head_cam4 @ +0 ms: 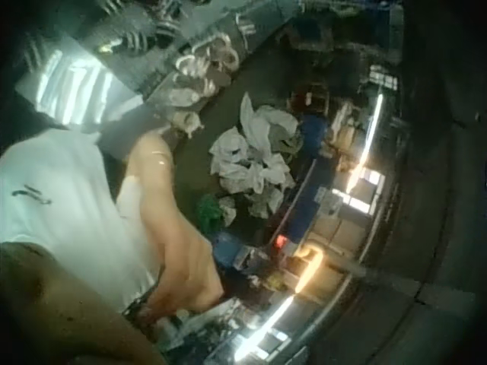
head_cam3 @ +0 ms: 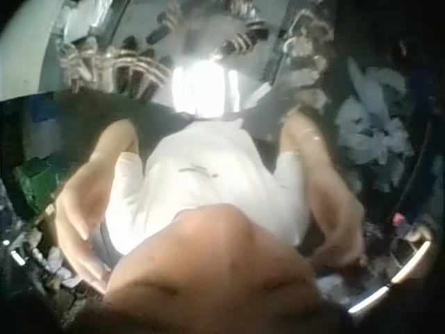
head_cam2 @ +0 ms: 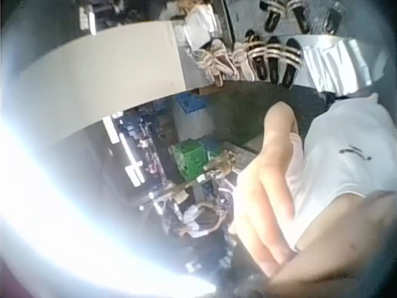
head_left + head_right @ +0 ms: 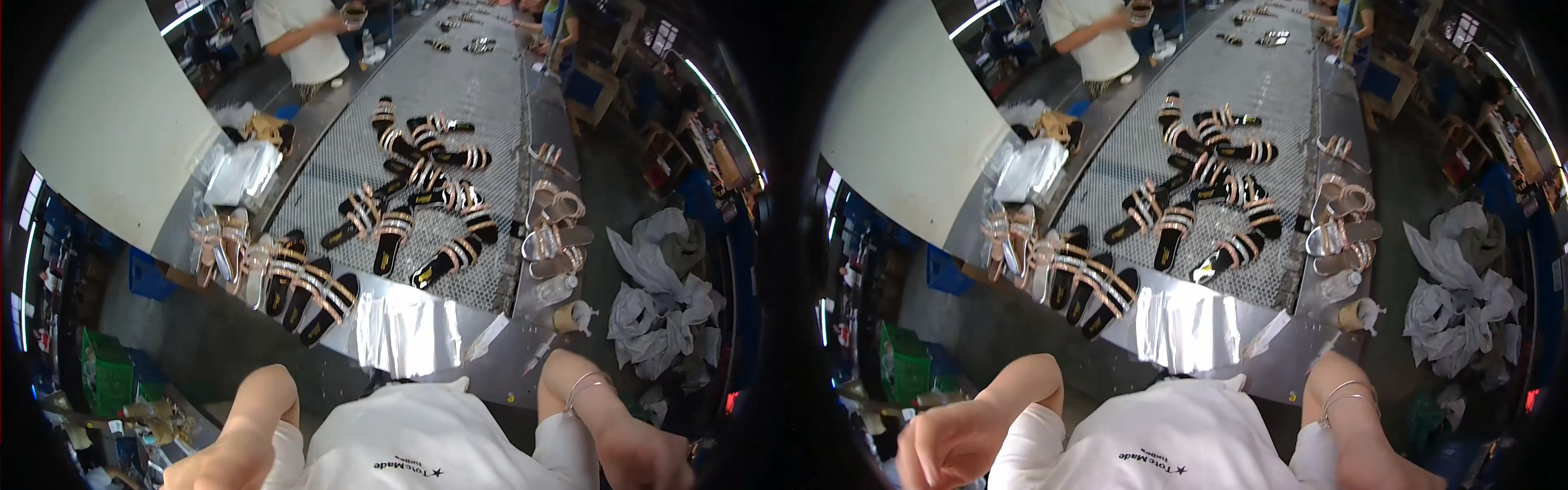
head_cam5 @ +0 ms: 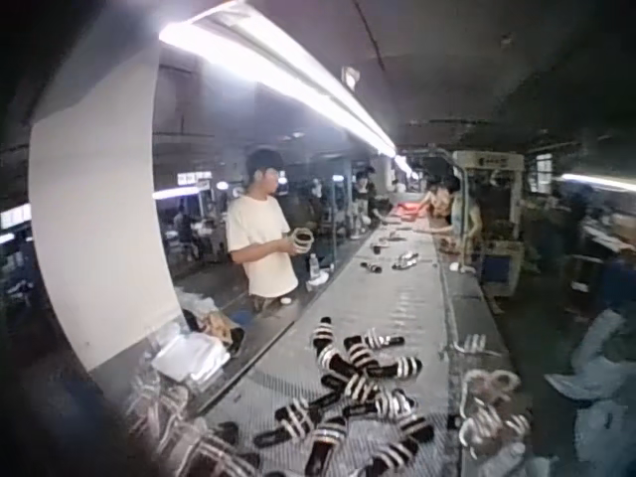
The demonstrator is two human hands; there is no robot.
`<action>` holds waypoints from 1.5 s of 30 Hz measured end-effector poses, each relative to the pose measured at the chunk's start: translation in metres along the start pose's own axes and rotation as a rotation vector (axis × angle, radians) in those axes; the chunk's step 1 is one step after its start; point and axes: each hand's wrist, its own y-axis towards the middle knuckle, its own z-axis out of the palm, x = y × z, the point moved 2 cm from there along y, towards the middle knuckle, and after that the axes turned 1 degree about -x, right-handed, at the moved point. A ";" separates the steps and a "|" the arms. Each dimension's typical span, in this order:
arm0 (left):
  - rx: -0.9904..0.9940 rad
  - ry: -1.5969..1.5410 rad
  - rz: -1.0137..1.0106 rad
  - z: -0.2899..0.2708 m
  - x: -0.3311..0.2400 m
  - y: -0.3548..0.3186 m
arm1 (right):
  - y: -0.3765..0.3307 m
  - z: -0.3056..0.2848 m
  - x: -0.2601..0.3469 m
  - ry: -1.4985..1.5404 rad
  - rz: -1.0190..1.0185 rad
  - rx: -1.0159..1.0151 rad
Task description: The person picks up black sandals with gold straps from a metal mesh table, places them into clear plastic bags, and sets the packaged sandals aside. The person repeats this process for multiple pairs of sandals throughout the clip.
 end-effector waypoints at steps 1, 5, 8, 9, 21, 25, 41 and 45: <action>0.046 -0.001 0.188 -0.007 -0.008 -0.018 | -0.019 -0.003 0.005 -0.019 -0.062 -0.118; -0.509 0.214 -0.301 -0.023 0.004 -0.105 | -0.162 -0.052 0.010 -0.204 0.707 -0.786; -0.571 0.509 -1.233 -0.032 0.061 -0.231 | -0.357 -0.086 -0.007 -1.030 1.640 -1.006; -0.473 0.534 -1.390 -0.033 0.070 -0.284 | -0.403 -0.085 -0.003 -1.160 1.787 -0.882; 0.208 0.758 -1.705 0.027 0.165 -0.462 | -0.541 -0.179 -0.056 -1.144 1.823 -1.136; 0.470 0.968 -1.545 0.027 0.167 -0.478 | -0.434 -0.163 -0.052 -1.106 1.655 -0.977; -1.019 0.299 -1.656 -0.004 0.087 -0.474 | -0.385 -0.070 0.052 -1.069 1.770 -0.534; -1.321 0.391 -1.645 0.000 0.075 -0.470 | -0.377 -0.047 0.057 -1.471 1.792 -0.031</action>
